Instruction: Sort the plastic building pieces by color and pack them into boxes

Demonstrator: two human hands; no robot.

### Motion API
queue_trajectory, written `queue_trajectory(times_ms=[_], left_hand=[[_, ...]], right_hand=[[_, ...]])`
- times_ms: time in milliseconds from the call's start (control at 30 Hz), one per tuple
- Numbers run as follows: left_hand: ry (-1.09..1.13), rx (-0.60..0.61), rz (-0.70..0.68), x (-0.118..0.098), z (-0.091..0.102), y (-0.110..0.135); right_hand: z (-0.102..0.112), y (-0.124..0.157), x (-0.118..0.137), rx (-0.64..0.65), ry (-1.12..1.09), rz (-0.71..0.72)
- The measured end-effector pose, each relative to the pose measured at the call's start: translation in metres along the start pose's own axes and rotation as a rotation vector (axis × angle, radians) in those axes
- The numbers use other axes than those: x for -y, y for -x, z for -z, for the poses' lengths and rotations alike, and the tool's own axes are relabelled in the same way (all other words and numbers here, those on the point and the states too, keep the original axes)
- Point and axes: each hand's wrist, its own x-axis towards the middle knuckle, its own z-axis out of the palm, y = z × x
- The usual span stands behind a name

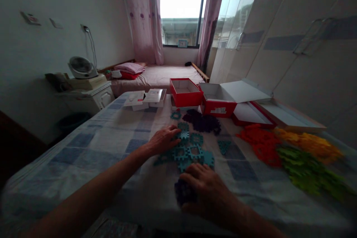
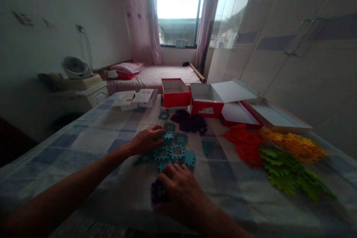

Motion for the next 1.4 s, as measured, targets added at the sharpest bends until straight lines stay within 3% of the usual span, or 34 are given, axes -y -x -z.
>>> queue_trajectory(times_ms=[133, 267, 367, 467, 567, 667, 800, 933, 1033, 1100, 1233, 1400], left_hand=[[0.009, 0.006, -0.015, 0.007, 0.014, 0.001], [0.097, -0.04, 0.144, 0.029, 0.017, -0.006], [0.136, -0.051, 0.201, 0.04, 0.011, -0.015], [0.194, -0.014, 0.173, 0.036, 0.0, -0.026], [0.273, 0.022, 0.156, 0.021, -0.008, -0.033], [0.333, 0.075, 0.082, 0.004, -0.007, -0.034], [0.411, 0.132, 0.014, 0.003, 0.001, -0.034], [0.255, -0.015, 0.151, 0.042, -0.007, -0.049], [0.158, 0.015, 0.256, 0.071, -0.022, -0.065], [0.142, 0.057, 0.267, 0.076, -0.027, -0.07], [0.167, 0.078, 0.186, 0.056, -0.018, -0.059], [0.203, 0.101, 0.137, 0.019, -0.003, -0.023]], right_hand=[[-0.011, 0.004, 0.006, 0.008, 0.017, -0.021], [0.012, 0.001, -0.011, -0.108, -0.1, -0.108], [0.043, -0.015, -0.046, -0.286, -0.069, -0.27], [0.065, -0.044, -0.093, -0.399, 0.052, -0.401], [0.072, -0.071, -0.131, -0.438, 0.146, -0.498], [0.066, -0.076, -0.151, -0.458, 0.178, -0.528], [0.044, -0.045, -0.154, -0.46, 0.118, -0.53], [0.021, -0.007, -0.143, -0.378, 0.03, -0.605], [0.011, 0.005, -0.13, -0.323, -0.022, -0.615], [0.01, 0.006, -0.124, -0.303, -0.033, -0.594], [0.011, 0.006, -0.119, -0.312, -0.03, -0.553], [0.012, 0.006, -0.119, -0.316, -0.045, -0.517]])
